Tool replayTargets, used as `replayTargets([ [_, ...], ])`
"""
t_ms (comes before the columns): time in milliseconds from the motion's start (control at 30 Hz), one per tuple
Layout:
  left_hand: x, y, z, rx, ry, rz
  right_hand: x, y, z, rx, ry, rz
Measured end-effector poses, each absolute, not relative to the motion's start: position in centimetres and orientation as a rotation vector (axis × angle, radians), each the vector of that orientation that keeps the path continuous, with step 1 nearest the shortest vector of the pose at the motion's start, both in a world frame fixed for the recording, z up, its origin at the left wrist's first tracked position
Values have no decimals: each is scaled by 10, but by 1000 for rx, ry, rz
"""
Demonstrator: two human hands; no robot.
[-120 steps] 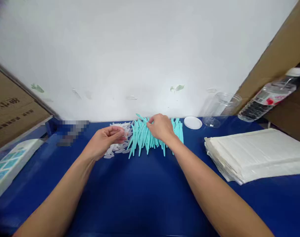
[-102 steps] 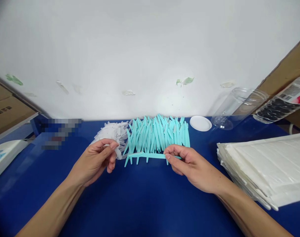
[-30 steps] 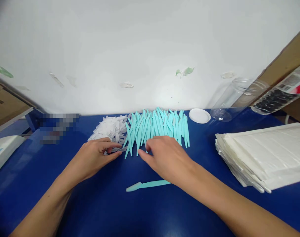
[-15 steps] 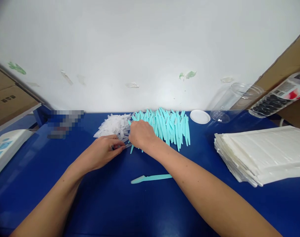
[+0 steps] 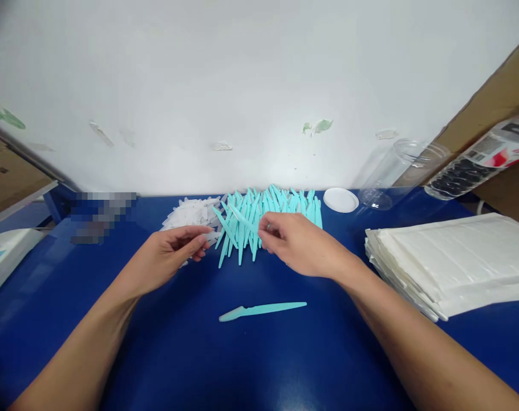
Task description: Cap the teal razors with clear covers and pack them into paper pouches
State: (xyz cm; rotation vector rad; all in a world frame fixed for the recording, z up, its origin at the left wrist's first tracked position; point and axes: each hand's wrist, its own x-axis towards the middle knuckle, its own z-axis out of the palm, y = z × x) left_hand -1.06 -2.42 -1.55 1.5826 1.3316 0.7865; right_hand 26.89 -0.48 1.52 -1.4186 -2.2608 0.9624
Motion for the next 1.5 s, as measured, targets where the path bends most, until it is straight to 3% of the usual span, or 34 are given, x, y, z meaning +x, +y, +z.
replayTargets([
  [167,6,-28,-27,1401,1237,857,302,-18,-8,-1330,-2047,1361],
  [1500,15,-30,-24,1508,1249,515,306,-17,-26,-1220,-2047,1375],
])
